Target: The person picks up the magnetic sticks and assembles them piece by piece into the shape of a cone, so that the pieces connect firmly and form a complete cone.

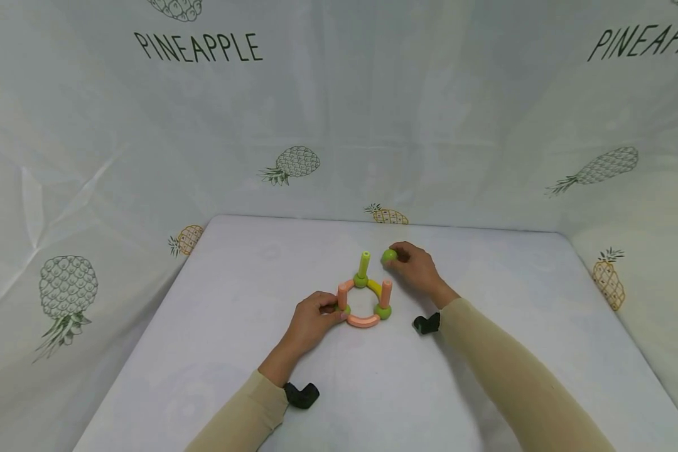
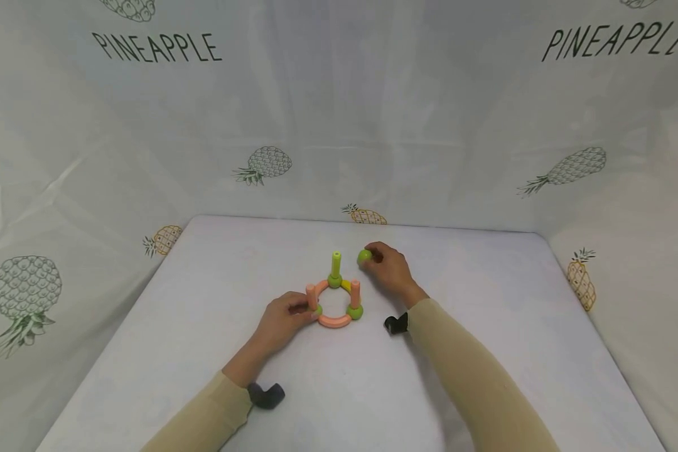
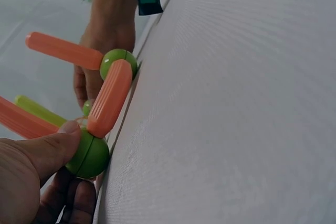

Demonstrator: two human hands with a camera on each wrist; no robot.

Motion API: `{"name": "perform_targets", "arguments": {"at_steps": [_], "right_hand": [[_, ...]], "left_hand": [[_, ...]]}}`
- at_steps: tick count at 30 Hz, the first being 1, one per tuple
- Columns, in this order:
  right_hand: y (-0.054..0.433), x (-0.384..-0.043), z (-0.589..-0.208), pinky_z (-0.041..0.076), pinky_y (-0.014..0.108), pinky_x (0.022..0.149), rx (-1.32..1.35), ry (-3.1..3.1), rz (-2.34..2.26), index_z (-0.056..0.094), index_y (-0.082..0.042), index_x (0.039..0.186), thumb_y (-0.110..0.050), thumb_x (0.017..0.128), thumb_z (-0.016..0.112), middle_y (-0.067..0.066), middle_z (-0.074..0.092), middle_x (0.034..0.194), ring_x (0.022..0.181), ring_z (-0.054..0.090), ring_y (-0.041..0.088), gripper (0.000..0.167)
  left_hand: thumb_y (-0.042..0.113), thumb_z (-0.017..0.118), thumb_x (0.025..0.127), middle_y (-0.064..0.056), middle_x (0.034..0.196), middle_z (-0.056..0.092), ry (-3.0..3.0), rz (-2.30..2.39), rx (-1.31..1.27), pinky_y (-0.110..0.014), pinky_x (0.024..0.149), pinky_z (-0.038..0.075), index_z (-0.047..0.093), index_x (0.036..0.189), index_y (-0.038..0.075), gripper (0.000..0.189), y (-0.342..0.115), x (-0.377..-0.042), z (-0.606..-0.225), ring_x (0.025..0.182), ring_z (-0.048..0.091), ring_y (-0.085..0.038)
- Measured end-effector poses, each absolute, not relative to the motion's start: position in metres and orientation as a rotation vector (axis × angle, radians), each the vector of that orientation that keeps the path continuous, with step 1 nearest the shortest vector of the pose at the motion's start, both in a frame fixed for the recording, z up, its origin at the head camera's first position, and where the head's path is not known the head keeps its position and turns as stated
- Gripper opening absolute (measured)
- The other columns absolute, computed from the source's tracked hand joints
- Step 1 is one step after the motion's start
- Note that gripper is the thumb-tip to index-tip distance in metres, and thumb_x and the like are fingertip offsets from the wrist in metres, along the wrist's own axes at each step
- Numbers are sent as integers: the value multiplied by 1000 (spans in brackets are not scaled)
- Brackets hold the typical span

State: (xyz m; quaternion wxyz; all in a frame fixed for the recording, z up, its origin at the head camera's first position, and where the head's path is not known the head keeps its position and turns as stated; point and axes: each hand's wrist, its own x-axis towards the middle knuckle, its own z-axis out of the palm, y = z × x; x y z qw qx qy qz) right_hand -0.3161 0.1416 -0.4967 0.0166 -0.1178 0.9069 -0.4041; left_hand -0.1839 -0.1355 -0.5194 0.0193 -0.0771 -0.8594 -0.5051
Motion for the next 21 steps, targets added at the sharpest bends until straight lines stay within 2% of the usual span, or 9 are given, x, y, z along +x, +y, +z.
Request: {"name": "perform_targets", "arguments": {"at_steps": [4,11,21], "right_hand": [[142,-312,-492,52,52,102,-360,2840,-1360,63,-9,141,-21,99,75,15,69,134,122,63,34,45],[143,-304,-481,47,49,103,-448,2884,-1449,65,-11,141,-23,100,76,11,68,133,121,62,30,45],[133,-285,-455,47,46,101,-539,2859,-1543,67,-12,141,-24,99,77,9,70,126,116,63,27,45]], "left_hand": [[23,86,90,-1,114,71,-2676,-1557,-244,-33,91,57,79,112,11,26,-135,-183,-518,102,68,-16],[22,86,90,1,114,71,-2681,-1566,-227,-32,92,57,79,113,12,26,-136,-183,-520,102,67,-14],[22,86,90,2,113,70,-2690,-1545,-214,-33,92,57,79,113,13,26,-135,-184,-521,102,67,-14]]}}
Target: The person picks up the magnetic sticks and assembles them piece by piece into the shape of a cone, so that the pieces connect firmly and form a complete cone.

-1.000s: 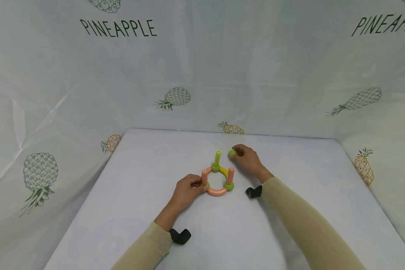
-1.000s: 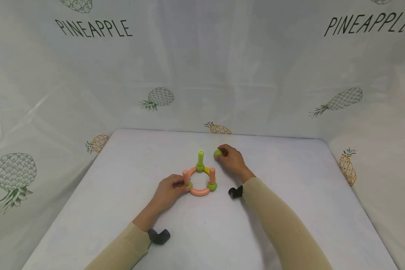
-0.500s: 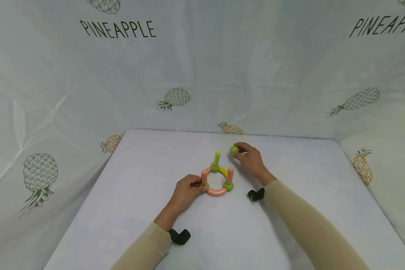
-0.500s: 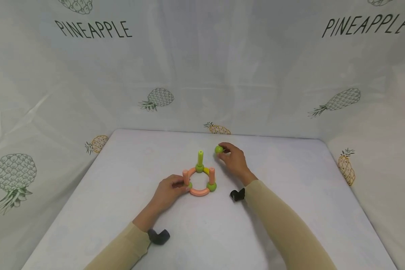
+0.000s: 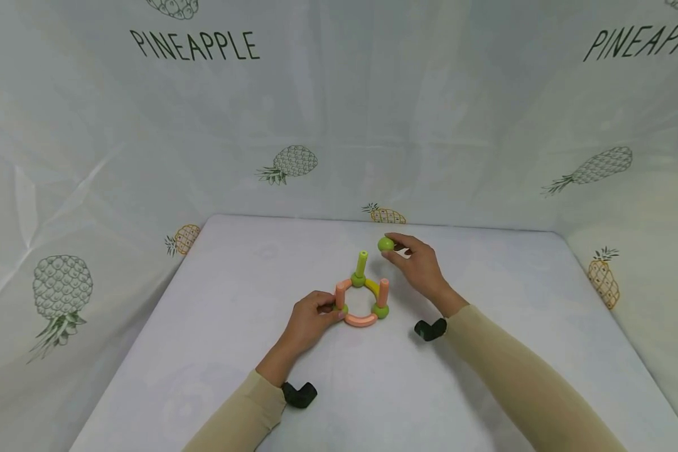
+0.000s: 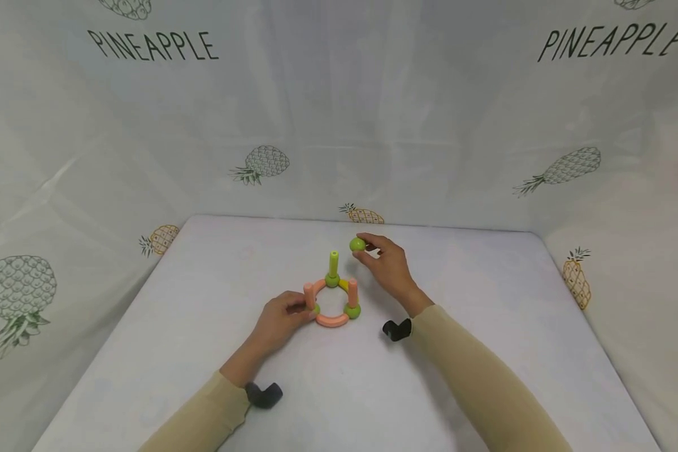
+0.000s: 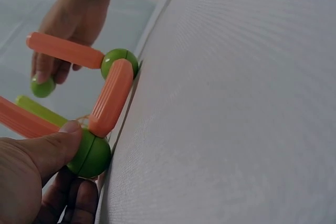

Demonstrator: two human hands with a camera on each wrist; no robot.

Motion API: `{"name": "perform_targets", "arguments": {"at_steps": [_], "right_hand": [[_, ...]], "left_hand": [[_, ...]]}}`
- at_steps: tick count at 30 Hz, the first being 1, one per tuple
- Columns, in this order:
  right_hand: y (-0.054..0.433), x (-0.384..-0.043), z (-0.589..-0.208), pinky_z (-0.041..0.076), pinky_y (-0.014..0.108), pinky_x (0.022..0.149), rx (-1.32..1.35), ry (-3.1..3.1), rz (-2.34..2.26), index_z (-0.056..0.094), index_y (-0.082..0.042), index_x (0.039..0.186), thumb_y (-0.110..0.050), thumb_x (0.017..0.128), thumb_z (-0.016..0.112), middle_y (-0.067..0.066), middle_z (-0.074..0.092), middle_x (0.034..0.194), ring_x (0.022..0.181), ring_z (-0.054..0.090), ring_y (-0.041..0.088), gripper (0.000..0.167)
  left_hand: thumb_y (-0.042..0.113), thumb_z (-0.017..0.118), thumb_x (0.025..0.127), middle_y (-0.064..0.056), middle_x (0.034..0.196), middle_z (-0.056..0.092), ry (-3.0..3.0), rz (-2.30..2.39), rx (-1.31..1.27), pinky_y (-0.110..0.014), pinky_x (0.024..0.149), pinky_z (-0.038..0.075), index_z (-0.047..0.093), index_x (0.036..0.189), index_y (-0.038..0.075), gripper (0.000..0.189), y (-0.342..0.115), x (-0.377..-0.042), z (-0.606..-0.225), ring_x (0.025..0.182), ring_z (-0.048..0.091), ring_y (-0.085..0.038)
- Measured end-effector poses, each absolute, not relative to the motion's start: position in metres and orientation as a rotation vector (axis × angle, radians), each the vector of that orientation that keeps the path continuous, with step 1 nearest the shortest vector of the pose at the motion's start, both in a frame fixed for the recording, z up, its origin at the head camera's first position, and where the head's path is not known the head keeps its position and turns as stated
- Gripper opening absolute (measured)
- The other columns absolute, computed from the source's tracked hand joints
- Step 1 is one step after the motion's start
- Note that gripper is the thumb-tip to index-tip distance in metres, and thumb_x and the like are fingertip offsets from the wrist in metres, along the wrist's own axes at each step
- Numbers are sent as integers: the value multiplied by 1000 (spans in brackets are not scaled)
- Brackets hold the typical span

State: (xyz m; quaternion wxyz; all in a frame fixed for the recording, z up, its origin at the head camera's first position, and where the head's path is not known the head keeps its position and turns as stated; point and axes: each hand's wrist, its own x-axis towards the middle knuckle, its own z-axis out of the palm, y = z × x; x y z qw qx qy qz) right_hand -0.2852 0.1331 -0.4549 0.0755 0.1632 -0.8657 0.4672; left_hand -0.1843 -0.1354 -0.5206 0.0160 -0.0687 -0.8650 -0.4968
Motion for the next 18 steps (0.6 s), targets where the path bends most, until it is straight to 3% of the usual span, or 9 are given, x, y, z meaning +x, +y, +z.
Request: {"name": "perform_targets", "arguments": {"at_steps": [9,18], "right_hand": [[116,-270,-432,48,50,100,591,-2546,1480,68,-9,140,-22,99,76,10,73,119,112,64,28,43],[106,-264,-428,47,51,101,643,-2542,1540,69,-14,140,-23,99,77,6,74,119,111,63,24,43]], "left_hand": [[21,87,89,1,114,70,-2694,-1554,-209,-33,90,57,80,113,11,27,-135,-183,-518,102,68,-14],[20,86,89,1,115,70,-2679,-1584,-214,-33,92,57,80,113,11,26,-135,-184,-518,103,68,-14]]}}
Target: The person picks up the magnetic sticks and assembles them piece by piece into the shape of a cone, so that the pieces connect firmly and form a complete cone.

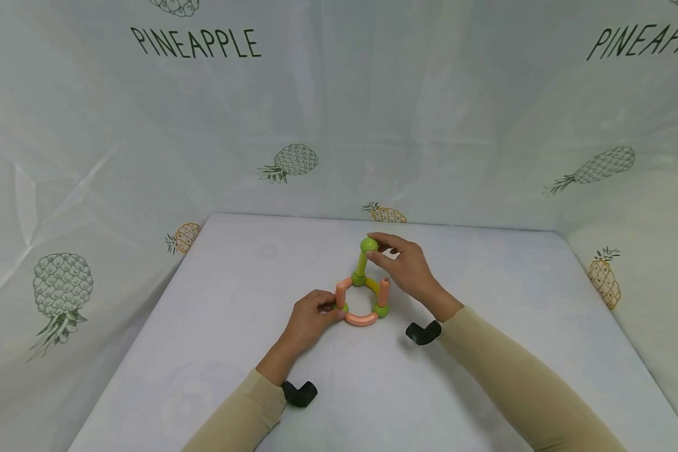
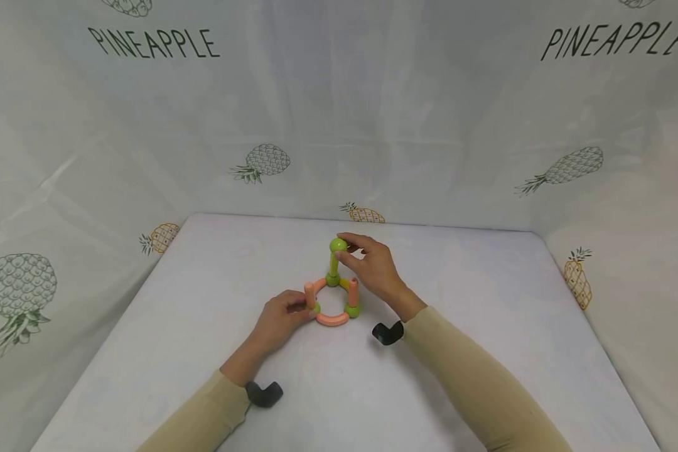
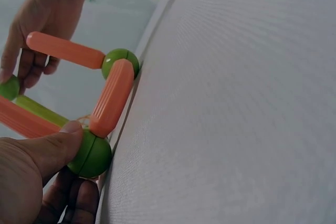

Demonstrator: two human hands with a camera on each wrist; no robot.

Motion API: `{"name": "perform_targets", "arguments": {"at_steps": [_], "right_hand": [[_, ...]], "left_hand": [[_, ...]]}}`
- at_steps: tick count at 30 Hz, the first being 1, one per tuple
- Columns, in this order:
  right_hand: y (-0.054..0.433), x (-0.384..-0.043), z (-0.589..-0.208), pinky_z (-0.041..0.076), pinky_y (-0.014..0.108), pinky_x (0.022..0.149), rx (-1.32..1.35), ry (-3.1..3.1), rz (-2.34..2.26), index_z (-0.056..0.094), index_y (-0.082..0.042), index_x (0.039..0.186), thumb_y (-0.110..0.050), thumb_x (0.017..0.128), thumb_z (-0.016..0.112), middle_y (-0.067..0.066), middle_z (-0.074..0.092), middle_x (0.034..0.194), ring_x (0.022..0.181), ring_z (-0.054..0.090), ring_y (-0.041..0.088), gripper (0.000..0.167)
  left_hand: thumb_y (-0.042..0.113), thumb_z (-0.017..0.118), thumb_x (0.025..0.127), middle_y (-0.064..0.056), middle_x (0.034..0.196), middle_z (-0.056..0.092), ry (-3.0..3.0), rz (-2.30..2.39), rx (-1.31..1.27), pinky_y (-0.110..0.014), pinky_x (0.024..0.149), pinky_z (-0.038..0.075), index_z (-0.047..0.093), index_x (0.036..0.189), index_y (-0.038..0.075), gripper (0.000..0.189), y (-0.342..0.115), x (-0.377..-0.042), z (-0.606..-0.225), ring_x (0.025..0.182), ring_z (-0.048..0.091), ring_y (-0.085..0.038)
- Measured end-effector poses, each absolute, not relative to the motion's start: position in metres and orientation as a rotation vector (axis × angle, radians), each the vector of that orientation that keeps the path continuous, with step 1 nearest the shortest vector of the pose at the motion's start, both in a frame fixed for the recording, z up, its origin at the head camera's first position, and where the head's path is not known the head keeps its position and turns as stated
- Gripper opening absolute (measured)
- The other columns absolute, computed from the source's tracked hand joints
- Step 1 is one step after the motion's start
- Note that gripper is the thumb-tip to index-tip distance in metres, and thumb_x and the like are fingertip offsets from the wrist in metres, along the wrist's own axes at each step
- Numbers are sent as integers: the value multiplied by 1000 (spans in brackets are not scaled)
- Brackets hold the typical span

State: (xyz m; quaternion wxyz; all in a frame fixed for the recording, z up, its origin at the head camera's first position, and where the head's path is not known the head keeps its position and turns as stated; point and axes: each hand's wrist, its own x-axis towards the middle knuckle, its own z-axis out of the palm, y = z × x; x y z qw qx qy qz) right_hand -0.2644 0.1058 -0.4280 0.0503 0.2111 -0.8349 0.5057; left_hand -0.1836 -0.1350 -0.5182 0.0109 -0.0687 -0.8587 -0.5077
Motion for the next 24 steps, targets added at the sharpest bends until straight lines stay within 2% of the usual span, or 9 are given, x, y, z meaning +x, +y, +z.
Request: {"name": "perform_targets", "arguments": {"at_steps": [5,10,16,24], "right_hand": [[105,-265,-431,46,58,104,646,-2562,1552,68,-13,141,-24,99,77,5,73,120,111,63,24,43],[105,-263,-431,46,56,105,640,-2574,1549,67,-14,142,-25,99,76,5,73,121,113,63,24,45],[102,-260,-430,46,54,105,627,-2583,1544,68,-15,139,-26,100,75,5,72,119,112,62,24,41],[99,-251,-429,48,58,103,604,-2617,1527,71,-17,136,-30,98,78,2,71,116,112,62,23,41]], "left_hand": [[21,86,90,1,115,70,-2675,-1583,-232,-34,92,57,80,112,11,25,-134,-183,-517,104,68,-16],[21,85,91,0,116,70,-2670,-1590,-240,-34,93,58,79,113,10,26,-132,-181,-515,104,69,-17],[23,86,90,3,116,70,-2622,-1653,-197,-31,94,56,76,126,13,38,-132,-180,-516,105,66,-14],[31,85,91,3,114,73,-2549,-1667,-197,-26,85,55,78,125,13,39,-131,-179,-514,98,66,-12]]}}
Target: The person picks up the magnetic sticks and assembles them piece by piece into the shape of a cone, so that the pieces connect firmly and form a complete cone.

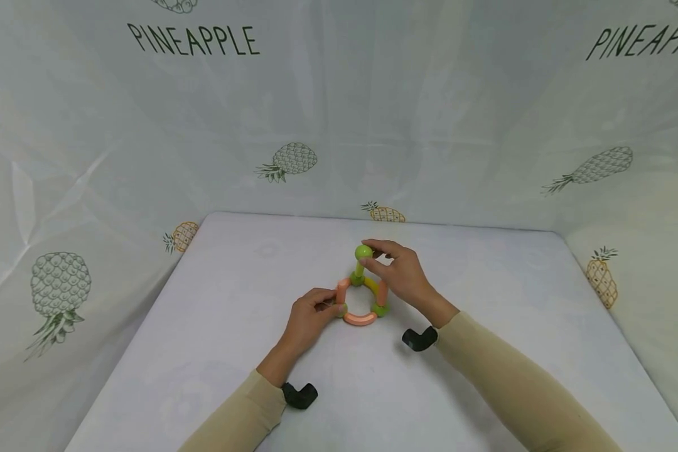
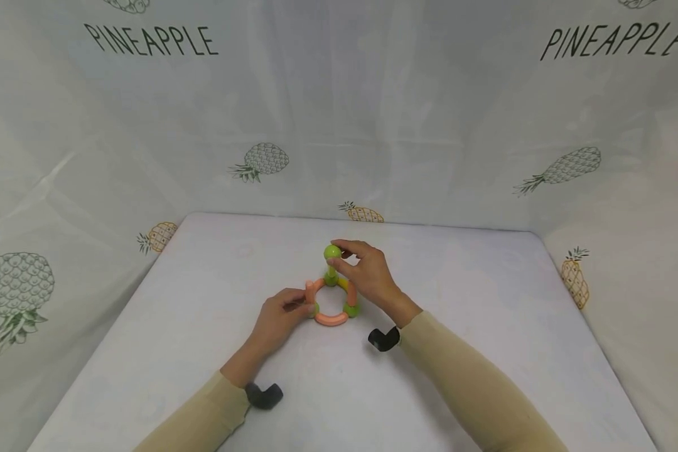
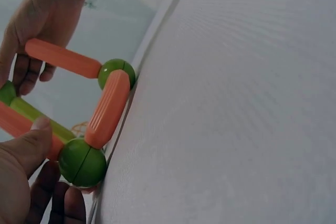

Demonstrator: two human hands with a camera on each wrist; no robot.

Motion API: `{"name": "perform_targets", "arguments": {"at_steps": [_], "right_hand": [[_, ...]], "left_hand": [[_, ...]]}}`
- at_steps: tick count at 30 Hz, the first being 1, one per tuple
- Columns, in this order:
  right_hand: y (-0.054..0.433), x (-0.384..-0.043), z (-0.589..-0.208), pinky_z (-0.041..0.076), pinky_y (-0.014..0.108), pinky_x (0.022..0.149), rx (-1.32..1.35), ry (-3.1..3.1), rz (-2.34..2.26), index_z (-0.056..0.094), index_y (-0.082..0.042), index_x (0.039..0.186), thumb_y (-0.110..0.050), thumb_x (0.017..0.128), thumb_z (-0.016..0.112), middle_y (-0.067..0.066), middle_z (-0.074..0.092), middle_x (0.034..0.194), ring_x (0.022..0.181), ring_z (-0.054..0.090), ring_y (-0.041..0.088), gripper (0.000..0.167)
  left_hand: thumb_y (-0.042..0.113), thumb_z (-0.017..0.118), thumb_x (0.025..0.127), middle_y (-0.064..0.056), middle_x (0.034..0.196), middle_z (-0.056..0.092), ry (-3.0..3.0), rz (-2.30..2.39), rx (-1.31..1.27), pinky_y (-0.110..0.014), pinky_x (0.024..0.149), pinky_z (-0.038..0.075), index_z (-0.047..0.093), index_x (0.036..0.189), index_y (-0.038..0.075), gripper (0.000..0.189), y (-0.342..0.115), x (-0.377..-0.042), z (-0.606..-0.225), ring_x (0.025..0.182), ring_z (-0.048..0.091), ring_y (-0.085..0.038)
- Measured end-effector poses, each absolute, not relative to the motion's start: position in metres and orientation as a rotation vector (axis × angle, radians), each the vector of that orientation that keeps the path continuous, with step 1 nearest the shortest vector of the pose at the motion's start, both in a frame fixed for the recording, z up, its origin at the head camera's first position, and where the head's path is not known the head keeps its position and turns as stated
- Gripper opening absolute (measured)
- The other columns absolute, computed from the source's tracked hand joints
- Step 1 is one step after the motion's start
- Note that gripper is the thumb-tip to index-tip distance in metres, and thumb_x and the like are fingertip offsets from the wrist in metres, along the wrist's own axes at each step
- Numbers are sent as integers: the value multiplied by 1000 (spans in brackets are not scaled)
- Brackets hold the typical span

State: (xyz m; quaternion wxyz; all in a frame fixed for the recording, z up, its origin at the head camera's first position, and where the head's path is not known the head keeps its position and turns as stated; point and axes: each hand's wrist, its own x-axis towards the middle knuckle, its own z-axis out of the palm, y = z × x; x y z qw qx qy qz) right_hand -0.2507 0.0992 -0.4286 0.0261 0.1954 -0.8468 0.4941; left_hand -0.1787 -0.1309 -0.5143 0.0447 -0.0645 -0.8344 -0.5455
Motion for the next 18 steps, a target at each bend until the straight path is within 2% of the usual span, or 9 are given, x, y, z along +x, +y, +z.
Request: {"name": "perform_targets", "arguments": {"at_steps": [3,10,18], "right_hand": [[98,-247,-428,49,59,101,617,-2625,1519,72,-19,136,-32,97,79,0,72,116,112,62,21,42],[97,-240,-427,49,51,98,651,-2647,1476,72,-16,137,-28,98,78,1,73,117,111,64,21,41],[98,-235,-430,48,61,100,682,-2633,1507,74,-19,134,-29,95,81,-1,75,118,112,65,21,41]], "left_hand": [[29,84,92,1,114,74,-2541,-1665,-203,-25,83,56,78,124,10,38,-128,-179,-511,96,67,-12],[29,84,92,-2,108,74,-2548,-1630,-180,-24,80,56,79,121,9,35,-121,-182,-509,94,66,-12],[25,85,91,-4,107,75,-2539,-1611,-167,-23,79,56,79,118,6,33,-118,-185,-511,94,68,-13]]}}
